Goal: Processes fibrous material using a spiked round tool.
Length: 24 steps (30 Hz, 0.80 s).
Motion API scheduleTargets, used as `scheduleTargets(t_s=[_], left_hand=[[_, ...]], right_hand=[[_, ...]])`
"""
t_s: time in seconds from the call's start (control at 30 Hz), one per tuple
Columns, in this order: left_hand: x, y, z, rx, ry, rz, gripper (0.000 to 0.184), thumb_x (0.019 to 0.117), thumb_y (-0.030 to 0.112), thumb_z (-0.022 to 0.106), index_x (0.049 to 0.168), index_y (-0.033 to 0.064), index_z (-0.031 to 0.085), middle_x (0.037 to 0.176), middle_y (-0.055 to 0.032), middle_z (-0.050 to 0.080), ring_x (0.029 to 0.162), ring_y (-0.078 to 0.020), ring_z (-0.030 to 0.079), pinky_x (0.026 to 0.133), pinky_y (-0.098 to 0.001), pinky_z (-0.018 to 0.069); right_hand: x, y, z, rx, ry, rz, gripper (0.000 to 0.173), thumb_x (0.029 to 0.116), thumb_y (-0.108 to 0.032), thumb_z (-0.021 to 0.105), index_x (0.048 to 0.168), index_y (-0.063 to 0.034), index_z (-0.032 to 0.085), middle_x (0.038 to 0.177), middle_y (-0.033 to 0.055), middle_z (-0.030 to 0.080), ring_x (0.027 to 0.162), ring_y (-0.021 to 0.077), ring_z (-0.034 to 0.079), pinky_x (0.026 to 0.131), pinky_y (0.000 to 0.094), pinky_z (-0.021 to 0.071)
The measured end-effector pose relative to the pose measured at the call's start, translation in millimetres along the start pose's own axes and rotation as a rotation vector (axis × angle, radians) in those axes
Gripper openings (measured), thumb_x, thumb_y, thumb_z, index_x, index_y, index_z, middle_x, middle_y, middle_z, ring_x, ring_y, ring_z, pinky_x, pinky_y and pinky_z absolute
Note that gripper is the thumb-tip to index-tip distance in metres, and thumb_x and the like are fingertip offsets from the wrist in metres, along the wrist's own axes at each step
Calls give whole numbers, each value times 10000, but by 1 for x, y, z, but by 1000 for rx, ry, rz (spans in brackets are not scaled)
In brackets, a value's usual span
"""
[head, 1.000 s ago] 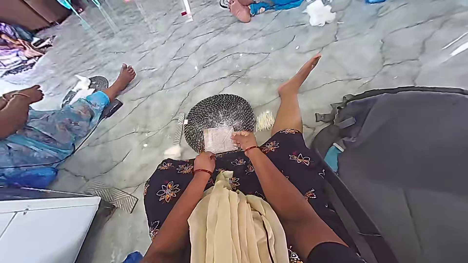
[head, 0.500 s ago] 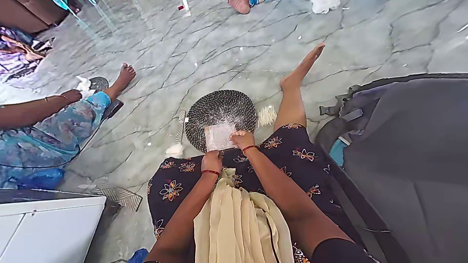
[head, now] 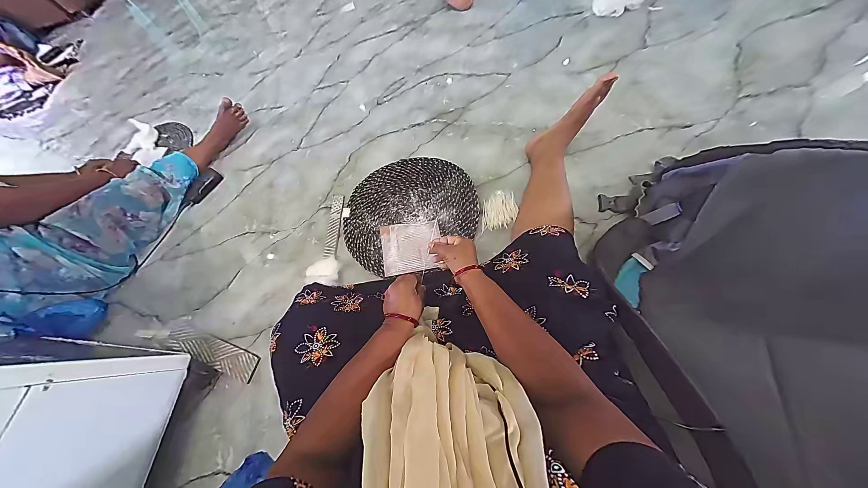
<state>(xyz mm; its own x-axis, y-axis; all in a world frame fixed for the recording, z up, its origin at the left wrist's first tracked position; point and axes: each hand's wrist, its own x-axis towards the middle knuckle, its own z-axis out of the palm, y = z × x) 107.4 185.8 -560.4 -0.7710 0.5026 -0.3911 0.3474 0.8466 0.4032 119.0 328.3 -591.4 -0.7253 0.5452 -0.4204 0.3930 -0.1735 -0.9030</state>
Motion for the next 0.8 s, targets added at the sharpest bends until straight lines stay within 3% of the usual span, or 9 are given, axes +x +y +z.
scheduleTargets(t_s=[0.17, 0.23, 0.43, 0.63, 0.8], left_hand=[[1, -2, 0, -93, -10, 7, 328, 1058, 166, 572, 1311, -20, 667, 1306, -205, 688, 1276, -314, 634, 1148, -458, 439], [3, -2, -1, -142, -30, 12, 317, 1048, 160, 595, 1296, -20, 675, 1272, -196, 705, 1246, -299, 652, 1134, -446, 452], [5, -4, 0, -331, -78, -19, 288, 1019, 130, 644, 1258, -28, 678, 1176, -179, 726, 1087, -248, 699, 1029, -409, 517], [3, -6, 6, -472, -167, -30, 274, 997, 102, 677, 1227, -47, 666, 1138, -188, 707, 972, -232, 704, 943, -399, 560], [5, -13, 8, -455, -200, -23, 256, 986, 93, 689, 1198, -49, 671, 1098, -182, 704, 929, -224, 695, 914, -398, 563]], right_hand=[[1, 0, 0, -6, 27, -20, 205, 975, -117, 693, 1109, 38, 699, 932, 125, 722, 732, 155, 642, 700, 344, 537], [2, 0, -1, 13, 44, -9, 179, 967, -106, 696, 1088, 26, 708, 896, 106, 722, 692, 133, 633, 653, 317, 528], [2, -8, -8, 96, 71, 65, 185, 971, -88, 689, 1126, 13, 698, 898, 88, 710, 693, 114, 618, 646, 293, 521], [9, -12, -21, 203, 131, 56, 124, 961, -54, 685, 1066, 11, 685, 795, 47, 676, 590, 66, 577, 550, 228, 490], [19, -22, -43, 152, 180, 14, 159, 954, -68, 700, 1092, 10, 687, 834, 59, 690, 605, 72, 585, 573, 241, 502]])
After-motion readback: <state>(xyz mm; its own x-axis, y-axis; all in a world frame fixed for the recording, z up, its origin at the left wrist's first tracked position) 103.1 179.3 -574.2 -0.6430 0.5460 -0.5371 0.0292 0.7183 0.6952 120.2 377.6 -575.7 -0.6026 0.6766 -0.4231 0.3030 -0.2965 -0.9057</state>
